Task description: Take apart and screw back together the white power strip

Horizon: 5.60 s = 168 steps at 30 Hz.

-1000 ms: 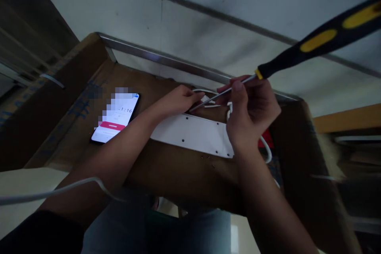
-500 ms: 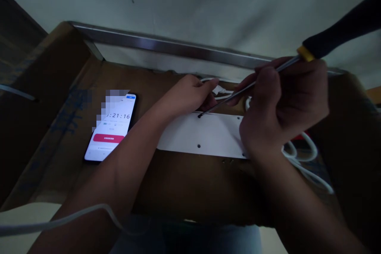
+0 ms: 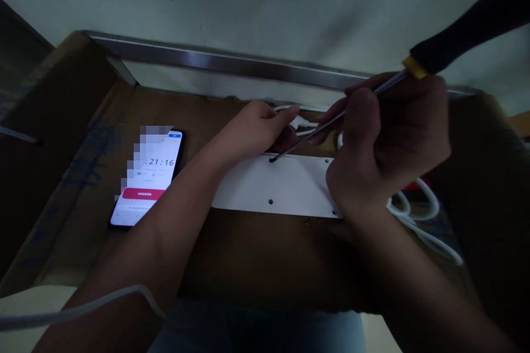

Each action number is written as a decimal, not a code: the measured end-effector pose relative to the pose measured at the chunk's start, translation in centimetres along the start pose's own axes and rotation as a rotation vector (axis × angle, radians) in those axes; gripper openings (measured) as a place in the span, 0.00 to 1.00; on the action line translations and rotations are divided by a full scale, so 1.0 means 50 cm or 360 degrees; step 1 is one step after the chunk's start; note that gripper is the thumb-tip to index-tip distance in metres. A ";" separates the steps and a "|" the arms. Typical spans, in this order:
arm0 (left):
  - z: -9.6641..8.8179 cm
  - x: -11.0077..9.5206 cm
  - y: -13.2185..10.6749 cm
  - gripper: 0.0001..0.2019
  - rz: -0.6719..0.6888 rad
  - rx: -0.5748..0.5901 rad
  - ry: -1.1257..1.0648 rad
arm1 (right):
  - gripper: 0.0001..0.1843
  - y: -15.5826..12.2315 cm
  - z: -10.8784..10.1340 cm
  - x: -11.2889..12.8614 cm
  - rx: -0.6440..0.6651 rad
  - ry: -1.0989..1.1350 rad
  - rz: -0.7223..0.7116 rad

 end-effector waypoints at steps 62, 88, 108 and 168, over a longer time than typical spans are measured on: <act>0.012 -0.009 0.003 0.25 0.0151 0.0122 0.0017 | 0.08 -0.016 0.014 0.032 0.0035 -0.0284 0.0043; 0.014 -0.010 0.004 0.25 0.0184 0.0106 0.0085 | 0.08 -0.010 0.022 0.032 0.0236 -0.0292 0.0098; -0.080 -0.118 -0.076 0.09 0.0873 -0.0183 -0.0895 | 0.07 -0.008 0.032 -0.007 0.0348 0.0076 0.0405; -0.069 -0.122 -0.083 0.04 0.0891 -0.0267 -0.0823 | 0.06 -0.010 0.042 0.006 0.0619 -0.0254 0.0514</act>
Point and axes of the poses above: each hand's wrist, its own y-axis towards the middle knuckle, its own z-axis out of the palm, x = y × z, the point moved 9 cm from there along y, towards the middle knuckle, and after that the axes turned 11 degrees about y, right-handed, at the moved point
